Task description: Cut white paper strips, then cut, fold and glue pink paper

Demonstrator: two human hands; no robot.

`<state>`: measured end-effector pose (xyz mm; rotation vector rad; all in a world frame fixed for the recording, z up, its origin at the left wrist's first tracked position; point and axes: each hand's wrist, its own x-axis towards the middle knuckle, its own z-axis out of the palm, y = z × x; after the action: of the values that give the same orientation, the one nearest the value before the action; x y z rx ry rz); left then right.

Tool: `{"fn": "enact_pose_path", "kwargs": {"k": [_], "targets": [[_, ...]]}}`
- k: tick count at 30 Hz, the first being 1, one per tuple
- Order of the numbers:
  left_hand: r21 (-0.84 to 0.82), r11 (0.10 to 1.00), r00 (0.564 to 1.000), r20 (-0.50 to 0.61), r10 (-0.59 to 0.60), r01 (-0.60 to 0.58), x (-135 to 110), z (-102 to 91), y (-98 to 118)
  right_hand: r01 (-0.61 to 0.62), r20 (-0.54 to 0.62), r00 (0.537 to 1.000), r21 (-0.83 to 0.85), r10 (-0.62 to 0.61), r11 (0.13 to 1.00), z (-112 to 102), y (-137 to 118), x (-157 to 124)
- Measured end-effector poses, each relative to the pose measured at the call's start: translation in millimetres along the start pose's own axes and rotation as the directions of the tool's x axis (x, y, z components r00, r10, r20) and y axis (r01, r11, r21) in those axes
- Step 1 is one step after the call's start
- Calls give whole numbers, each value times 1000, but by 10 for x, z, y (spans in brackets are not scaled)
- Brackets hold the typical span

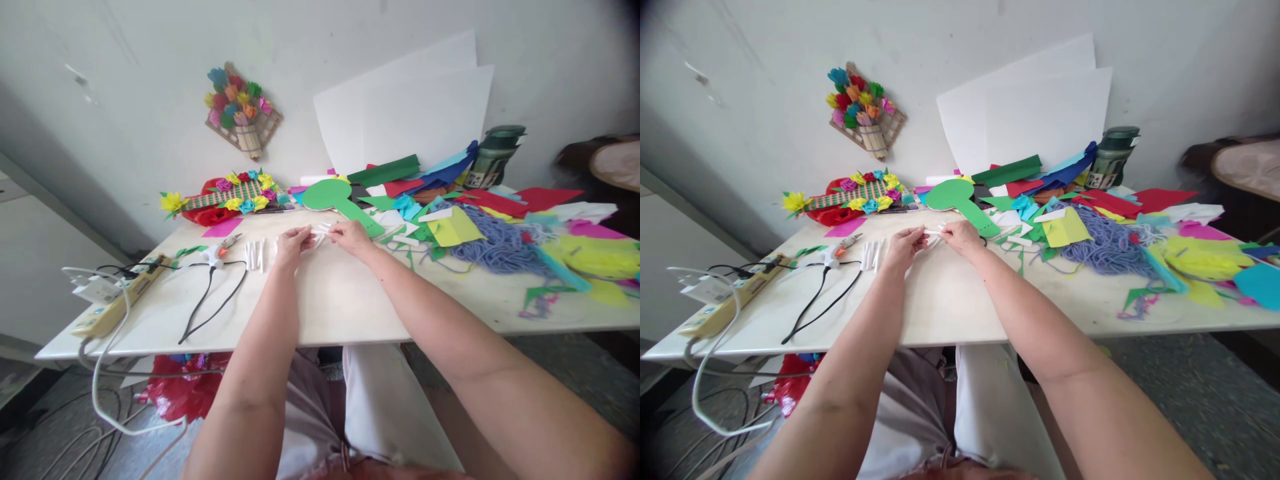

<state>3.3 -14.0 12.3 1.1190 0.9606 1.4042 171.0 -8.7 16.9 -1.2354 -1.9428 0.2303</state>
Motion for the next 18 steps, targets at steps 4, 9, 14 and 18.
{"fn": "enact_pose_path", "kwargs": {"k": [4,9,14,18], "targets": [[6,1000,1000,-3,20,-20,4,-9,21,28,7,1000,38,-28,999,17,14,7],[20,997,997,-31,72,-71,11,-13,71,-72,129,991,261,39,963,29,-38,-7],[24,994,986,-132,107,-105,27,-58,101,-222,212,968,456,137,862,-13,-117,-25],[48,993,966,-231,113,-105,34,-93,95,-250,135,968,426,212,869,-29,-65,-5]]}}
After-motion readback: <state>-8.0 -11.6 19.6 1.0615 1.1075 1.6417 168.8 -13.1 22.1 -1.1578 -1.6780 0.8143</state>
